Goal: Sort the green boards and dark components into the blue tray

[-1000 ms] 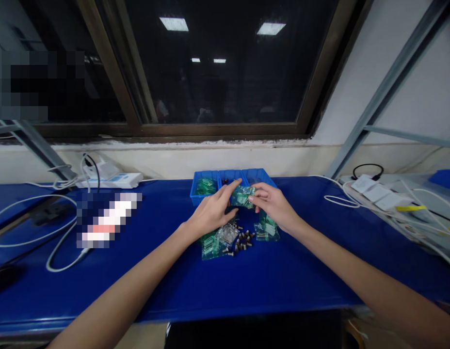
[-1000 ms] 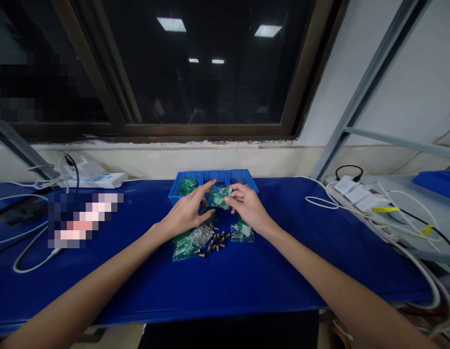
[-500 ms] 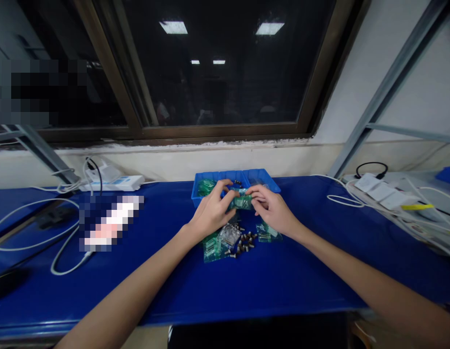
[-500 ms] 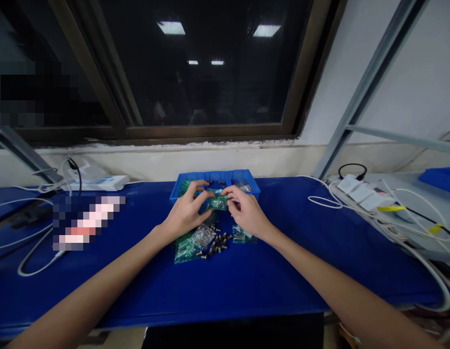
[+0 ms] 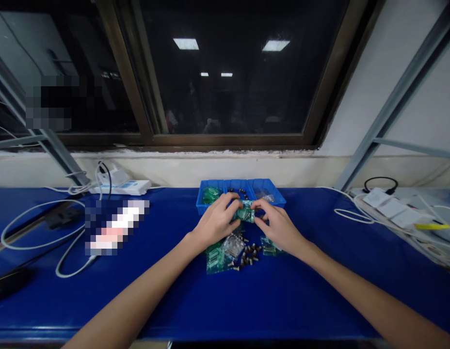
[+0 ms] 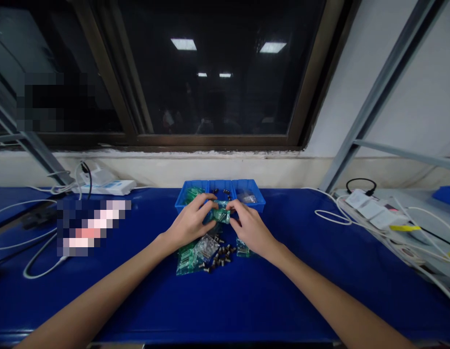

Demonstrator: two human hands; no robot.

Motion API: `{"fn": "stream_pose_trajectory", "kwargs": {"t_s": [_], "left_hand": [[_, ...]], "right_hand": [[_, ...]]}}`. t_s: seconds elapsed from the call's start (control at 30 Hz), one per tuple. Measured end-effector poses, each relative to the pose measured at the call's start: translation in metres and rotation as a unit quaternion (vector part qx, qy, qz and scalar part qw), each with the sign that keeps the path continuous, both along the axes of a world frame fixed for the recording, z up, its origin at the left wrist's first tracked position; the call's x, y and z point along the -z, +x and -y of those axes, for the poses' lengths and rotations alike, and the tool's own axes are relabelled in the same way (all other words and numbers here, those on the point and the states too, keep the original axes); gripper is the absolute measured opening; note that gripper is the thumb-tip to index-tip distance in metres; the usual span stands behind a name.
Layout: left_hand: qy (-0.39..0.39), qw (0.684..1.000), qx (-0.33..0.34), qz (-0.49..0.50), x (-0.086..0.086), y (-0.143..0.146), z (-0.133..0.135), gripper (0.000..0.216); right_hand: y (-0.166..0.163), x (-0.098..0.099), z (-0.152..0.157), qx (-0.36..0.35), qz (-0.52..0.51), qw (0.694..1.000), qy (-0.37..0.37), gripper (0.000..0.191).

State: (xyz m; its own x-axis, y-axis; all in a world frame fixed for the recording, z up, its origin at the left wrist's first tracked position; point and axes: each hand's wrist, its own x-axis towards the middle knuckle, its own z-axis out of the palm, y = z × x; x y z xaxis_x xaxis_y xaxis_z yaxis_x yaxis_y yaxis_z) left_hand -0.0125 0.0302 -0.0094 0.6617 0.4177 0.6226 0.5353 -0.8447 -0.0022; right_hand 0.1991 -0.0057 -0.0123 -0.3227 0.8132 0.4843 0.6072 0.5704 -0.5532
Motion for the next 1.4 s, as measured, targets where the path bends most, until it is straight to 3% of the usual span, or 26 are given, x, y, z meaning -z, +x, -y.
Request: {"fn": "stream_pose_trajectory", "kwargs": {"t_s": [0.23,0.5,0.83,0.97,1.1,1.4], "left_hand": [[0.027,1.000,-0.011,-0.007,0.003,0.000,0.000,0.024],[0.026,0.999,-0.012,-0.016,0.004,0.001,0.002,0.025],[0.046,0.995,-0.085,0.013,0.002,0.004,0.005,0.025],[0.032,0.994,-0.100,0.023,0.001,0.004,0.005,0.025],[0.025,0.996,-0.085,0.027,-0.001,0.004,0.005,0.024],[0.072,0.996,-0.034,0.027,-0.001,0.004,0.004,0.023]], "right_hand": [[-0.001,-0.002,0.001,-0.039,-0.093,0.992,-0.075,0.008],[-0.005,0.005,-0.003,-0.036,-0.154,0.979,-0.129,0.016],[-0.004,0.004,-0.004,-0.023,-0.158,0.984,-0.080,0.011],[-0.003,-0.001,-0.004,-0.032,-0.173,0.980,-0.094,0.010],[-0.001,-0.004,-0.005,-0.054,-0.196,0.972,-0.121,0.020],[0.003,0.001,-0.011,-0.093,-0.249,0.948,-0.173,0.021]]}}
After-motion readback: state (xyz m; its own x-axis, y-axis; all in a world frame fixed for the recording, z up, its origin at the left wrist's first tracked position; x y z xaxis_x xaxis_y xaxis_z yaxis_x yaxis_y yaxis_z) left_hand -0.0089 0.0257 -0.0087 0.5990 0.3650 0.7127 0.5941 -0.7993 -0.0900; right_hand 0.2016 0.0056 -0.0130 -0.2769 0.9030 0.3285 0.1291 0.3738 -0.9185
